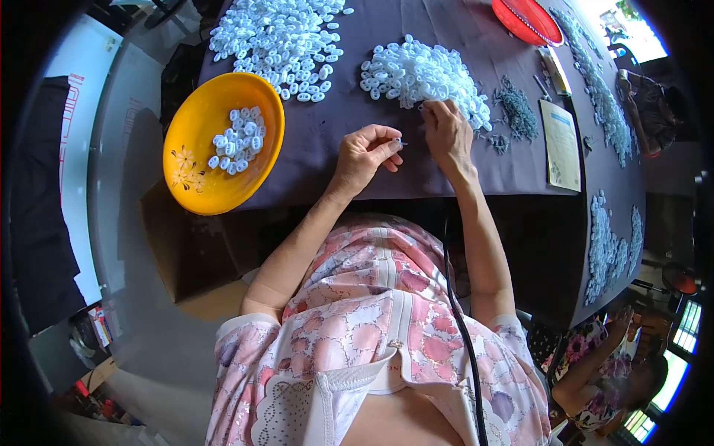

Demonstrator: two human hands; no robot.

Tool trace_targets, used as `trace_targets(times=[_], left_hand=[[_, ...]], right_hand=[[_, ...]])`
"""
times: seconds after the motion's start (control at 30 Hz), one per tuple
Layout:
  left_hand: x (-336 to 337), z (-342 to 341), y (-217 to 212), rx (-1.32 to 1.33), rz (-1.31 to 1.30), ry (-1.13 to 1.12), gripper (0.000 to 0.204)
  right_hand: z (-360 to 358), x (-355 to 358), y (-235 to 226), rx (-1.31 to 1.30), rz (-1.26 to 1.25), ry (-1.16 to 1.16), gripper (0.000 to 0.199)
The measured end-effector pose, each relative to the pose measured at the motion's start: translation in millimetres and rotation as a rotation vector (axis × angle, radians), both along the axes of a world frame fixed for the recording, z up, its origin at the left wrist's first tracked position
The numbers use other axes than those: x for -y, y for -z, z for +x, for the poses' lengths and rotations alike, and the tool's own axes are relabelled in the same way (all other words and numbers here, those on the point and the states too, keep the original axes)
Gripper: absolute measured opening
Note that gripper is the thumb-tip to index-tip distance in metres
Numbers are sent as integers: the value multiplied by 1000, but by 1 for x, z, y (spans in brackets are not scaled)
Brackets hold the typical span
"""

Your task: Inspecting small white plastic components for quality control and sorting them into a bowl.

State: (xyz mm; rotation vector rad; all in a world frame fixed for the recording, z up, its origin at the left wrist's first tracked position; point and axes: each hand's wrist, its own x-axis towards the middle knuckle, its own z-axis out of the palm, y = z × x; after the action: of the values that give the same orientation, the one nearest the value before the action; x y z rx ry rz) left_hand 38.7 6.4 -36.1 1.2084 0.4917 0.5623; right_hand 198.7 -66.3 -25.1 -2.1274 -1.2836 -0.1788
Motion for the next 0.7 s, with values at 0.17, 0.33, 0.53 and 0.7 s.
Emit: trace_targets(times=[0.17,0.33,0.53,0.7], left_hand=[[0,0,-1,19,-10,0,13],[-1,0,1,20,-18,6,12],[1,2,1,7,13,-33,11],[3,3,1,-1,45,-58,11]], right_hand=[[-7,0,1,26,-121,-52,9],[-8,15,-6,-132,-53,-138,9],[7,38,-4,-212,115,8,12],[6,40,1,-144,15,54,10]])
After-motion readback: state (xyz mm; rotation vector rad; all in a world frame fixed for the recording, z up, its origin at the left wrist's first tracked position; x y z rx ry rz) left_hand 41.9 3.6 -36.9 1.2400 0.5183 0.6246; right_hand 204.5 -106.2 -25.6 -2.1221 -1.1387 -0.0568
